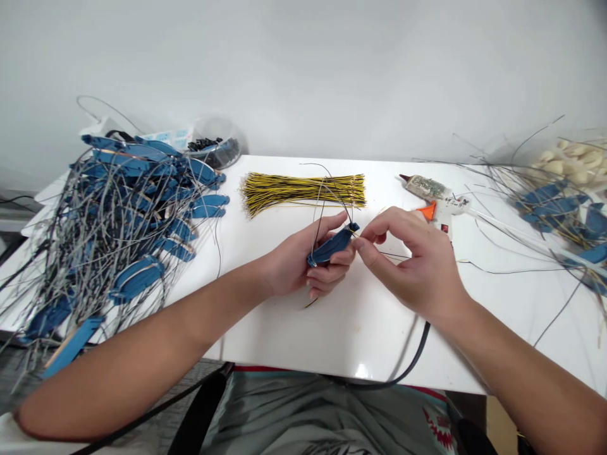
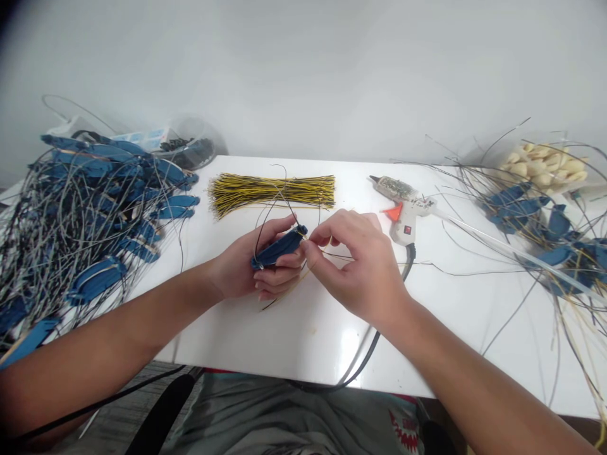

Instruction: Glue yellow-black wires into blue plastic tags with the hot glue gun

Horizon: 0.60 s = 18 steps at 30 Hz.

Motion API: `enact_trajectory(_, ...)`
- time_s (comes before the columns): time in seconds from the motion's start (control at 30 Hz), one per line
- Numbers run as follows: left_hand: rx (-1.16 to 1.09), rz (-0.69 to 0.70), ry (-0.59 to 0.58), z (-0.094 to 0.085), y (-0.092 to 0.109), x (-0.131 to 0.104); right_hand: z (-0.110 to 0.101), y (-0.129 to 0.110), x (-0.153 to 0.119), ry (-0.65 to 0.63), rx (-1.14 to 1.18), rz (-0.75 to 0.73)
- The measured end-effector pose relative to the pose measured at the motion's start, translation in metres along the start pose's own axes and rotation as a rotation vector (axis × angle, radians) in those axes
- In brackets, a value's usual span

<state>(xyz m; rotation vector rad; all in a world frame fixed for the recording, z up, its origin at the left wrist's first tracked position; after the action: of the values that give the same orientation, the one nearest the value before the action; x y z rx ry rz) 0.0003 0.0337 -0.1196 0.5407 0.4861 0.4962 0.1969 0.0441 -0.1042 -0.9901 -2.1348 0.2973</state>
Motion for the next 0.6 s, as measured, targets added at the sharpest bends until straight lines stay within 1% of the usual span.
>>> enact_trajectory(0.17, 0.019, -0.004, 0.029, 0.0019, 0.0004, -0.0005, 0.0002, -0.0002, -0.0002, -0.003, 0.003, -0.003)
enact_trajectory(0.43, 0.037, -0.001, 0.033, 0.0025, -0.0006, -0.0006, -0.0010, -0.0009, 0.0003, -0.008, 0.001, -0.011)
enact_trajectory(0.6, 0.049, 0.019, 0.031, 0.0022, -0.0007, -0.0008, -0.0002, -0.0002, -0.0022, 0.018, 0.045, 0.052)
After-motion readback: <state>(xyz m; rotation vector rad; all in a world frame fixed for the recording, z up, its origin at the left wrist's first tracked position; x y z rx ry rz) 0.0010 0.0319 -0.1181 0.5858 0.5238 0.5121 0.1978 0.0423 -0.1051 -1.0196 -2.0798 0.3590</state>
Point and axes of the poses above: each hand's wrist, its own x-axis towards the middle knuckle, its own z-axis out of the palm, y = z × x, the point moved 1 cm from there along x, towards the middle knuckle, and after that the axes turned 10 degrees about -x, right-handed, at the moved point
